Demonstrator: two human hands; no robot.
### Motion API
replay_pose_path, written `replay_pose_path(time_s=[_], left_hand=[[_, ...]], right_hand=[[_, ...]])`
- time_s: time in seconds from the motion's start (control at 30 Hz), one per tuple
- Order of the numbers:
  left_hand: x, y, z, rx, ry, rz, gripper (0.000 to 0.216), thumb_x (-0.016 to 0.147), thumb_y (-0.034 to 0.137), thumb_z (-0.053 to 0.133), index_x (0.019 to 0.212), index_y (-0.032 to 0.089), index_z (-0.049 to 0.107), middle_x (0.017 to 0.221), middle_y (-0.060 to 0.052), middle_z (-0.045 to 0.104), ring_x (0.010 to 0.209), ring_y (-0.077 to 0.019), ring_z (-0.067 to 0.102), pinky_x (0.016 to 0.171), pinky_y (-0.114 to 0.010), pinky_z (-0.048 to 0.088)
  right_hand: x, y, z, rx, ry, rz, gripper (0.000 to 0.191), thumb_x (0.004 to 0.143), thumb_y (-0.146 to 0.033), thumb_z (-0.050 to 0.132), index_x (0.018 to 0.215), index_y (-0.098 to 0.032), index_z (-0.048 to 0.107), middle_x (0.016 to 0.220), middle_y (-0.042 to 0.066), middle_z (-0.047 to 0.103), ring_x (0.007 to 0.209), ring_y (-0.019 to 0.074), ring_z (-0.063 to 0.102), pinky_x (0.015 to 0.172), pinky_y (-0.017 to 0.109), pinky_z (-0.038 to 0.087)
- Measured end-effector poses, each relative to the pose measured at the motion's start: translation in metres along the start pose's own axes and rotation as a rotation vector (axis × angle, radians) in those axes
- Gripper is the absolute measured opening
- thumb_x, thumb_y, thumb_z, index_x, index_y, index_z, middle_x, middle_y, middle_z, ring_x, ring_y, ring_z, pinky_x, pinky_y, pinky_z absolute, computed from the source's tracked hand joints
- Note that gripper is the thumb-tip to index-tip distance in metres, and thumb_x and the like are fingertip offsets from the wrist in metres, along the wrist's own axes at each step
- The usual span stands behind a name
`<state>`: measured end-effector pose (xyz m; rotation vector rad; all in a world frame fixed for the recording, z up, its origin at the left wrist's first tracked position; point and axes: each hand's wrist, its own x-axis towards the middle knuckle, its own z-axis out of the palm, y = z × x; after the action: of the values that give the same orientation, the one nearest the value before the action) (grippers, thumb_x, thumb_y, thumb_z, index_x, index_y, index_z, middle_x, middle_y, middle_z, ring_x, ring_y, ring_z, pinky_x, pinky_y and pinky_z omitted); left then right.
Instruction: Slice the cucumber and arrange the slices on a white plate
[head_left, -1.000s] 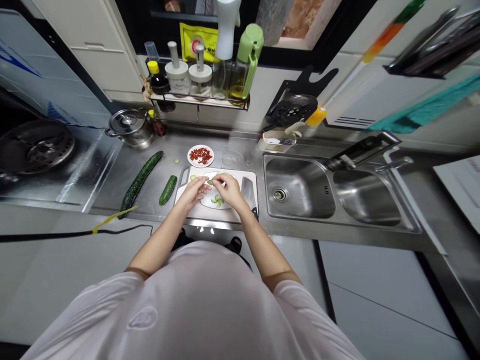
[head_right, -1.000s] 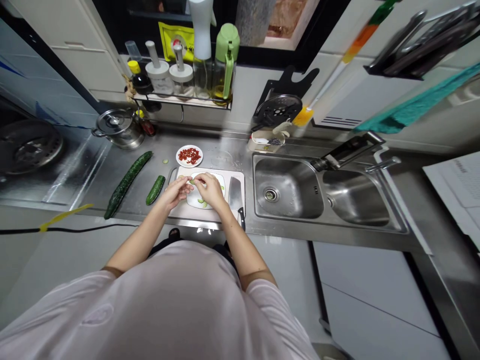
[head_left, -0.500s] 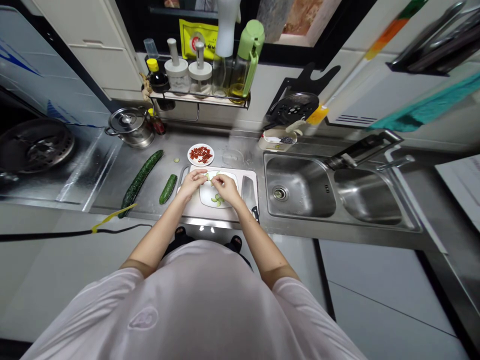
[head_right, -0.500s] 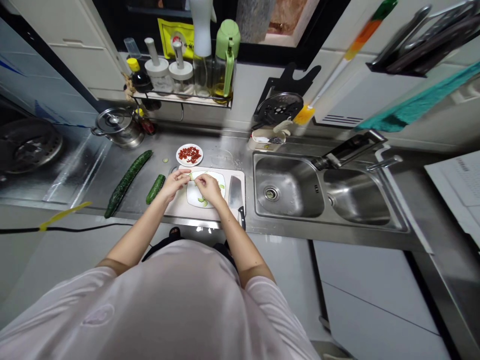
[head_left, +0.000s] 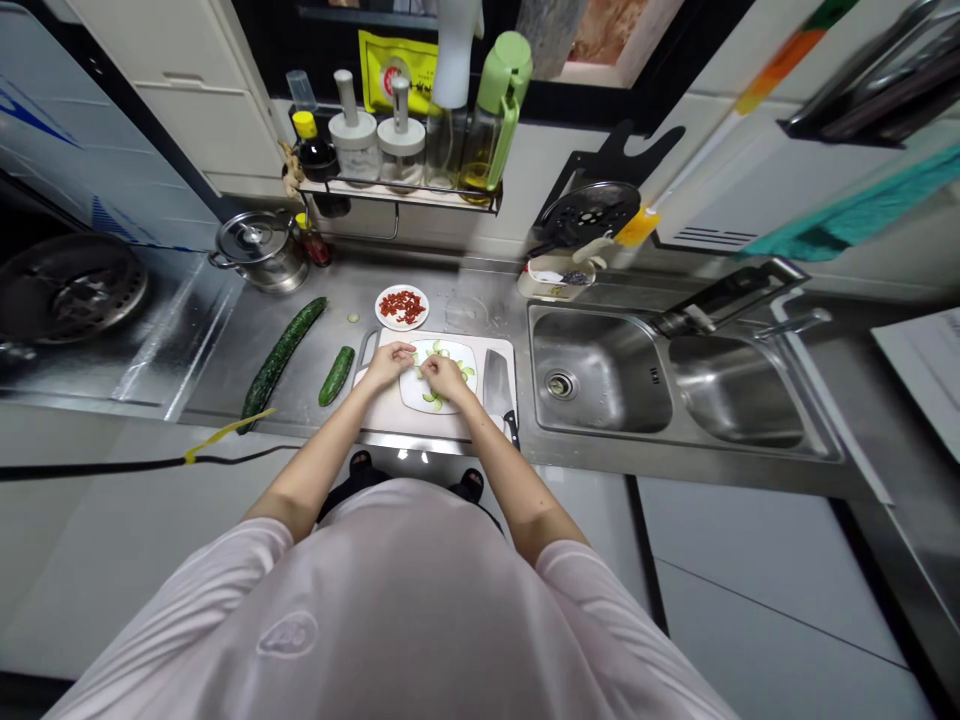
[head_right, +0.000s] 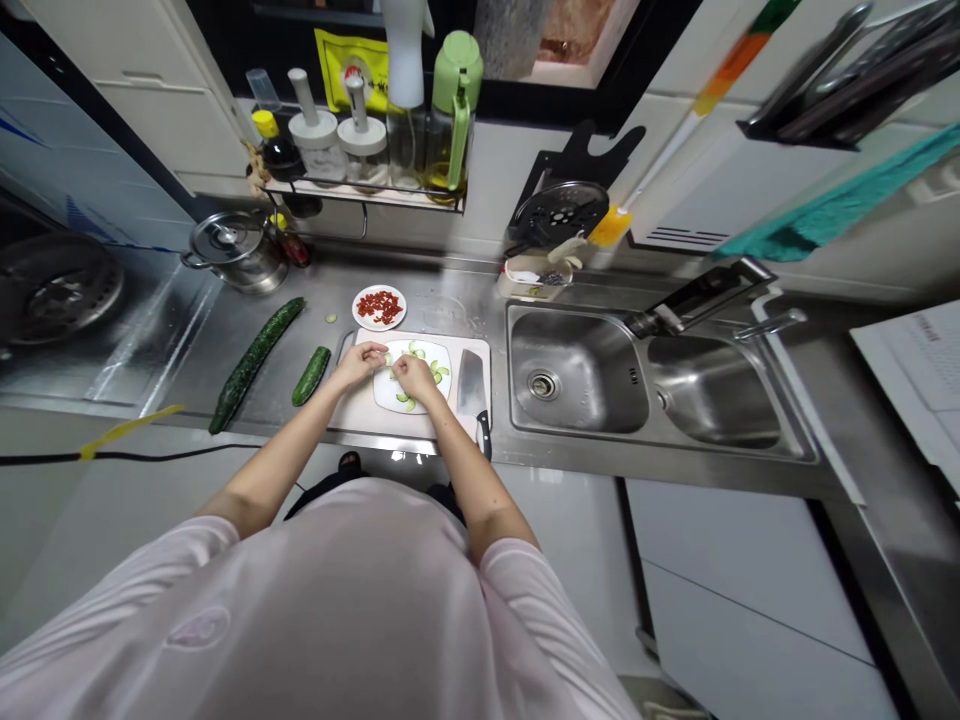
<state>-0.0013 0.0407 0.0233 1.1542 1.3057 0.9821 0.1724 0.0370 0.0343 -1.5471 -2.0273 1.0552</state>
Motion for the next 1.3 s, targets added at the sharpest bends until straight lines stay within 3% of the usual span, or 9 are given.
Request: replay_pose_path(time_s=[0.3, 0.67, 0.93, 1.3], left_hand=[[0.004, -0.017, 0.002, 0.445, 0.080, 0.032, 0.029, 0.068, 0.021, 0.061, 0.095, 0.017, 0.069, 0.069, 0.000, 0.064, 0.062, -0.0127, 0.053, 0.065, -0.025, 0.042], [-0.009, -0.008, 0.011, 0.931, 0.086, 0.247, 0.029, 0.081, 0.019, 0.052, 0.103, 0.020, 0.070, 0.092, -0.011, 0.064, 0.096, -0.0256, 0.053, 0.088, -0.036, 0.039], [-0.015, -0.007, 0.009, 0.997, 0.045, 0.240, 0.027, 0.086, 0.023, 0.051, 0.104, 0.022, 0.071, 0.097, -0.011, 0.059, 0.103, -0.0270, 0.048, 0.088, -0.038, 0.039], [-0.013, -0.010, 0.009, 0.954, 0.066, 0.269, 0.027, 0.087, 0.023, 0.051, 0.105, 0.022, 0.071, 0.098, -0.011, 0.058, 0.102, -0.0261, 0.049, 0.089, -0.037, 0.040]], right_hand=[[0.007, 0.000, 0.011, -0.229, -0.074, 0.083, 0.021, 0.089, -0.024, 0.047, 0.091, -0.019, 0.067, 0.095, 0.005, 0.070, 0.086, 0.0176, 0.062, 0.074, 0.024, 0.042], [0.000, -0.013, 0.016, -0.435, -0.078, 0.156, 0.026, 0.095, -0.029, 0.042, 0.110, -0.019, 0.059, 0.102, 0.010, 0.068, 0.094, 0.0220, 0.062, 0.076, 0.030, 0.042], [-0.012, -0.015, 0.011, -0.485, -0.089, 0.025, 0.029, 0.095, -0.025, 0.039, 0.118, -0.024, 0.057, 0.112, 0.009, 0.064, 0.100, 0.0215, 0.060, 0.079, 0.030, 0.041], [-0.012, -0.011, 0.020, -0.517, -0.085, 0.015, 0.031, 0.097, -0.030, 0.037, 0.121, -0.023, 0.057, 0.111, 0.010, 0.063, 0.097, 0.0216, 0.059, 0.078, 0.029, 0.041]])
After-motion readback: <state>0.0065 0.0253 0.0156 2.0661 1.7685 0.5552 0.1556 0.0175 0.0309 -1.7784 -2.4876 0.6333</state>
